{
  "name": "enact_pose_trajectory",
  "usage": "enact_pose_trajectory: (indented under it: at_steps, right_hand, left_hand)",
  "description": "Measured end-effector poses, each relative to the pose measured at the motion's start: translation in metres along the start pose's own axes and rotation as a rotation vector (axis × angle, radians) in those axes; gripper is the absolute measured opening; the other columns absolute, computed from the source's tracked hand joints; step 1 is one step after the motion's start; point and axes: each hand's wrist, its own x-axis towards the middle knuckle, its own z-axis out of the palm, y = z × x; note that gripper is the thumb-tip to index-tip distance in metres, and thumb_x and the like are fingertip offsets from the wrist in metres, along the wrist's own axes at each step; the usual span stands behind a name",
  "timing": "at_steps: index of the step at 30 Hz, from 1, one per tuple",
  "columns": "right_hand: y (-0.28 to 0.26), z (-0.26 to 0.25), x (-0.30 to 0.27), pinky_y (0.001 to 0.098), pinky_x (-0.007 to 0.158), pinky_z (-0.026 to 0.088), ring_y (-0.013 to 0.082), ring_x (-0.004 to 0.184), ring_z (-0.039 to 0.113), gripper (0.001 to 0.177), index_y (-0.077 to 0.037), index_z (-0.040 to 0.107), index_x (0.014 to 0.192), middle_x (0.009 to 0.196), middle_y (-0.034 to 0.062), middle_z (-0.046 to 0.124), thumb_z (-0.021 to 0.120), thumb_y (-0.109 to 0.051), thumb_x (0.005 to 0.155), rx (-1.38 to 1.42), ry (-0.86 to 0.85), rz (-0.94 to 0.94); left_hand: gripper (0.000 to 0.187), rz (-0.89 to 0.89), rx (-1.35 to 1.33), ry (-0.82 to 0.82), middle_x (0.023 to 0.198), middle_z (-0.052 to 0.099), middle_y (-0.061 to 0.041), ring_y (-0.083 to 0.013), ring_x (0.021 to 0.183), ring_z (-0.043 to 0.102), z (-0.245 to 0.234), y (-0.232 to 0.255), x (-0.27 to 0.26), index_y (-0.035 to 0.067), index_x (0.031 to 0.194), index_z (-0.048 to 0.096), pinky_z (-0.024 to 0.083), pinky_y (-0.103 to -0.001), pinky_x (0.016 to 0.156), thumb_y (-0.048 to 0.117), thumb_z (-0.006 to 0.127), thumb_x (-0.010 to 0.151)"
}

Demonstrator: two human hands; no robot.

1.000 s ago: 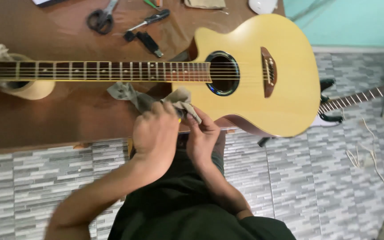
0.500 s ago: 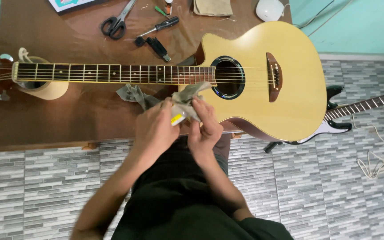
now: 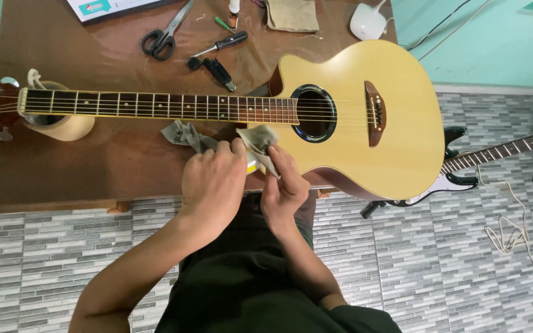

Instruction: The person cleans the body and strings of an acoustic guitar using a cloth. They apply a liquid from a small bottle onto the cloth and wipe the guitar's surface, including the soundhole and bridge area.

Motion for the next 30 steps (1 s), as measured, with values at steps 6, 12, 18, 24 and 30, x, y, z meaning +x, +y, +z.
enact_pose_trajectory:
  at_steps: [6,12,18,24,30]
  right_hand:
    - [0.0,-0.007,0.009,0.0463,0.08,0.06,0.0366,0.086,0.076,0.018,0.008,0.075,0.106,0.096,0.0238,0.076,0.069,0.012,0.089,-0.098,0.104,-0.151]
    - [0.016,0.0,-0.009,0.0436,0.084,0.06,0.0197,0.097,0.067,0.023,0.006,0.074,0.113,0.103,0.0214,0.077,0.064,0.013,0.093,0.024,0.117,0.213]
    - [0.023,0.015,-0.024,0.0419,0.078,0.064,0.0186,0.096,0.066,0.026,0.008,0.071,0.119,0.108,0.0225,0.076,0.06,0.011,0.096,0.192,0.14,0.437]
    - [0.002,0.006,0.013,0.0473,0.084,0.062,0.0389,0.095,0.077,0.029,0.002,0.078,0.108,0.102,0.0203,0.078,0.07,0.015,0.083,-0.142,0.011,-0.142]
    - [0.004,0.005,0.017,0.0402,0.079,0.065,0.0207,0.086,0.074,0.02,0.003,0.074,0.109,0.094,0.0173,0.077,0.069,0.007,0.09,0.347,0.057,0.431]
  left_hand:
    - [0.06,-0.197,-0.424,-0.302,0.097,0.071,-0.014,-0.0391,0.081,0.074,0.025,0.019,-0.006,0.005,0.13,0.059,0.057,-0.051,0.07,0.018,0.077,0.075]
    - [0.022,-0.081,0.137,0.084,0.07,0.059,0.0,-0.0208,0.062,0.066,0.023,0.027,0.0,0.012,0.095,0.065,0.049,-0.033,0.059,0.015,0.076,0.077]
    - [0.01,0.045,0.423,-0.003,0.061,0.051,0.002,-0.0159,0.05,0.053,0.021,0.019,0.01,0.01,0.083,0.067,0.04,-0.032,0.05,0.011,0.075,0.077]
    - [0.054,-0.211,-0.448,-0.241,0.095,0.071,-0.018,-0.0373,0.086,0.074,0.012,0.004,0.006,0.0,0.124,0.063,0.057,-0.047,0.074,0.009,0.082,0.074]
    - [0.043,-0.528,-1.074,0.014,0.088,0.073,-0.02,-0.0447,0.095,0.073,0.032,0.007,-0.02,0.004,0.105,0.066,0.057,-0.049,0.083,0.018,0.088,0.07]
